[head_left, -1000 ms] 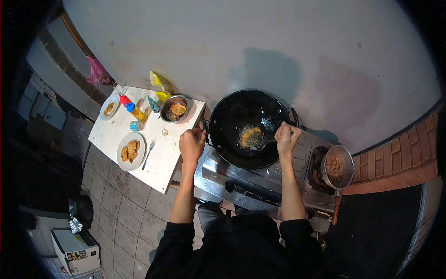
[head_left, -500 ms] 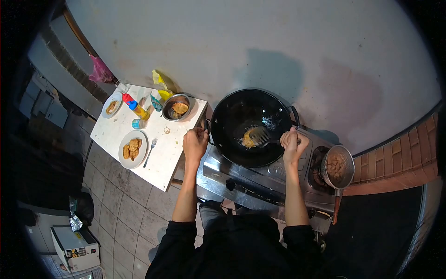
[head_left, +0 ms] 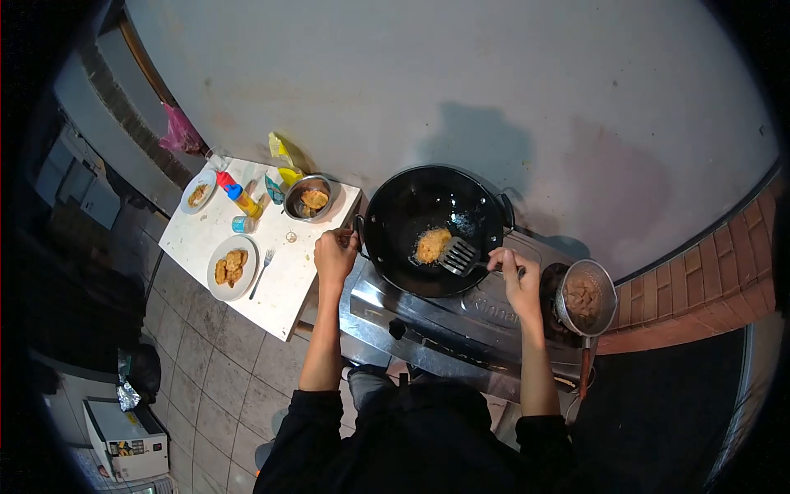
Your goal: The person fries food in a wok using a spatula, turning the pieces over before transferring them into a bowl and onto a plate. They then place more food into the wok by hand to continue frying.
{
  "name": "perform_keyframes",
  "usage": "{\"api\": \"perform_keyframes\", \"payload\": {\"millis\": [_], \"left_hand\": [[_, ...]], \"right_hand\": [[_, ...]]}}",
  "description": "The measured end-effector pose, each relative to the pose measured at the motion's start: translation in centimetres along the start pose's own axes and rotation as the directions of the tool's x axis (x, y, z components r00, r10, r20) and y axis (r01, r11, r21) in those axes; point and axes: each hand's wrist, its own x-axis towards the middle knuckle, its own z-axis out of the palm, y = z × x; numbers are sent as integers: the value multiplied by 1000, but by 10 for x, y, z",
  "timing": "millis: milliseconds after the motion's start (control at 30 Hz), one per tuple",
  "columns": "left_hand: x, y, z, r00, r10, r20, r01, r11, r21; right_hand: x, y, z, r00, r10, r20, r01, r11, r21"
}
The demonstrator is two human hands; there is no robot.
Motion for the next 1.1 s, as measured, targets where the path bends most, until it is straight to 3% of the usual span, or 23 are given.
{"api": "perform_keyframes", "payload": {"millis": [67, 133, 167, 333, 400, 433, 467, 533, 667, 800, 867, 1100], "left_hand": [[0, 3, -1, 1000, 0, 4, 0, 1000, 5], [-2, 8, -4, 1000, 7, -1, -7, 1000, 26], [-1, 7, -3, 1000, -9, 8, 9, 1000, 13], [-2, 7, -3, 1000, -10, -10, 10, 1000, 19], [-2, 9, -4, 1000, -18, -7, 19, 999, 32], [-1, 8, -4, 1000, -12, -2, 12, 1000, 25], [-1, 7, -3, 1000, -8, 2, 8, 1000, 23], [0, 6, -2, 1000, 12, -7, -11, 998, 54], [-1, 4, 0, 1000, 9, -6, -9, 999, 45], [0, 3, 0, 1000, 5, 1, -5, 999, 36], [2, -1, 2, 1000, 26, 1, -26, 999, 34], [5, -2, 2, 999, -1, 52, 0, 999, 34]], "right_hand": [[-6, -3, -10, 997, 30, 74, -28, 999, -30], [-14, -2, -18, 989, -1, 145, 26, 985, -171], [-19, 1, -24, 980, 70, 187, -30, 978, -209], [-41, -5, -28, 986, 20, 169, 52, 910, -411], [-47, -12, -32, 854, 486, 184, -393, 836, -383], [-50, -17, -32, 905, 390, 170, -270, 834, -481], [-54, -12, -33, 905, 392, 164, -273, 833, -481], [-64, 2, -33, 983, -2, 184, 111, 804, -584], [-84, 15, -39, 991, 57, 123, 26, 813, -581], [-108, 37, -40, 994, 18, 103, 46, 813, -580], [-113, 43, -39, 993, -66, 101, 117, 740, -662], [-118, 67, -42, 999, -2, 51, 39, 679, -733]]}}
